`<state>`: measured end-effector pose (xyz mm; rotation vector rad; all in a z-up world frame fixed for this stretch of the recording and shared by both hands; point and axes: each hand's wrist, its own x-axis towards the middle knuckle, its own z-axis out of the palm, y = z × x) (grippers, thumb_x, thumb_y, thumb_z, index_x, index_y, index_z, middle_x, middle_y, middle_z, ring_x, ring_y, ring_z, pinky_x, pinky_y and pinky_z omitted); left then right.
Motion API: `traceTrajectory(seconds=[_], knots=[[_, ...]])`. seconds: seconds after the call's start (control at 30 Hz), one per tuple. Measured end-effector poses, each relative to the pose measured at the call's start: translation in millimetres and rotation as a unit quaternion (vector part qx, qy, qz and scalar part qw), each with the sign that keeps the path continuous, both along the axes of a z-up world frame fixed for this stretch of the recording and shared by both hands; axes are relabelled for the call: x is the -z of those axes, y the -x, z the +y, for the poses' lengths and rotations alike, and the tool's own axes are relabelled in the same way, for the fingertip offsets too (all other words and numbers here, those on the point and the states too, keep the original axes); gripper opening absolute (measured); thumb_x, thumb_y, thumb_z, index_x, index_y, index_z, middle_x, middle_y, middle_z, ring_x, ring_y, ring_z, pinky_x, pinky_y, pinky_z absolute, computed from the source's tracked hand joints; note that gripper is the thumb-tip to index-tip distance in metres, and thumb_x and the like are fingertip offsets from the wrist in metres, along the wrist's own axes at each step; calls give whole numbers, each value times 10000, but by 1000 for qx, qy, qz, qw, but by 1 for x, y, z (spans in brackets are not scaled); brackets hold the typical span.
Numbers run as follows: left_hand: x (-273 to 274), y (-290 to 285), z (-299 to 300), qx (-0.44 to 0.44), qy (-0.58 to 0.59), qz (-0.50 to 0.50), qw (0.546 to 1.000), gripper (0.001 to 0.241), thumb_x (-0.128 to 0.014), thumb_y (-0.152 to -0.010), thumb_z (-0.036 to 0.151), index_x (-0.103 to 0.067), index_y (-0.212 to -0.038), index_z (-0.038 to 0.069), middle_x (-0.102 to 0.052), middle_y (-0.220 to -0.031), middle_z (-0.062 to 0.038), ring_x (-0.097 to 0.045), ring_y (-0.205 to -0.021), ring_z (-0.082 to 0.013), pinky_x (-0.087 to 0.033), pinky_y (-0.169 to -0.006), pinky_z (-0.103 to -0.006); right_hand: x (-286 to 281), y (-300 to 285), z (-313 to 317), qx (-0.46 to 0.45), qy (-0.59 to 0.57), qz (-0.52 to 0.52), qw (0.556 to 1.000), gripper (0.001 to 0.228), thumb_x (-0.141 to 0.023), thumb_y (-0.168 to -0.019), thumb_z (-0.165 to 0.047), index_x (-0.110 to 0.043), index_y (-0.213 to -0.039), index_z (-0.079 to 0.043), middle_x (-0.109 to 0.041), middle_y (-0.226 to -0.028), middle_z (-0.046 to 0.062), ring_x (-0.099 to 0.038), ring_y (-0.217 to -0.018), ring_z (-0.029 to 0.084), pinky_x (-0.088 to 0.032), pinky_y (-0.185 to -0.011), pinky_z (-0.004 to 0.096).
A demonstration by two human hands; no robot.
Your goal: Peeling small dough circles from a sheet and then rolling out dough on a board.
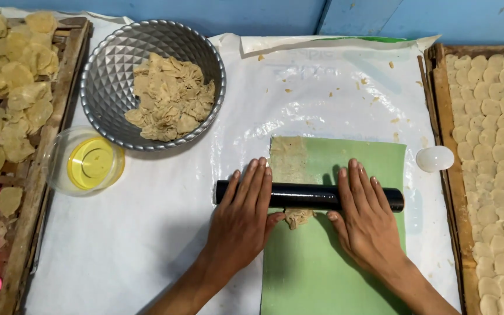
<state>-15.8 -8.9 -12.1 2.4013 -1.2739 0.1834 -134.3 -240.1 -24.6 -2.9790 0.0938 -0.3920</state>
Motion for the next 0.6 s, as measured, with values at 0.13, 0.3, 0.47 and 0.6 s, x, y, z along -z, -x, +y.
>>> traceTrajectory(seconds=[0.13, 0.3, 0.47, 0.6], knots=[[5, -4, 5, 29, -3, -14, 999, 649, -499, -1025, 381, -451, -1443, -113, -454, -1531, -284, -380, -1473, -384, -264, -1208, -529, -14, 11, 9, -38, -5, 5, 999, 707, -486, -973, -324, -289, -1549, 37, -321, -1603, 279, -297, -1498, 404, -283, -1195, 528], [-4, -18, -4, 33, 3, 51, 998, 525, -493, -1062, 341, -526, -1401, -58, -512, -1496, -256, -411, -1457, -370, -272, -1215, -522, -22, 11, 47, -115, -75, -65, 988, 535, -668, -912, -212, -543, -1385, 6, -549, -1362, 226, -540, -1245, 378, -468, -1035, 480], [0, -18, -11, 36, -19, 18, 999, 515, -501, -1044, 329, -533, -1416, -26, -554, -1443, -219, -443, -1414, -372, -268, -1194, -552, -10, 2, 57, -136, -88, -45, 986, 378, -745, -839, -133, -672, -1186, -2, -666, -1114, 146, -624, -946, 317, -535, -816, 428], [1, -9, -7, 32, -1, -1, 999, 503, -538, -1029, 332, -546, -1430, 29, -549, -1467, -193, -441, -1421, -368, -280, -1194, -549, -5, 7, 57, -144, -69, -48, 986, 397, -734, -828, -100, -659, -1199, 21, -663, -1120, 151, -620, -936, 305, -538, -820, 417]])
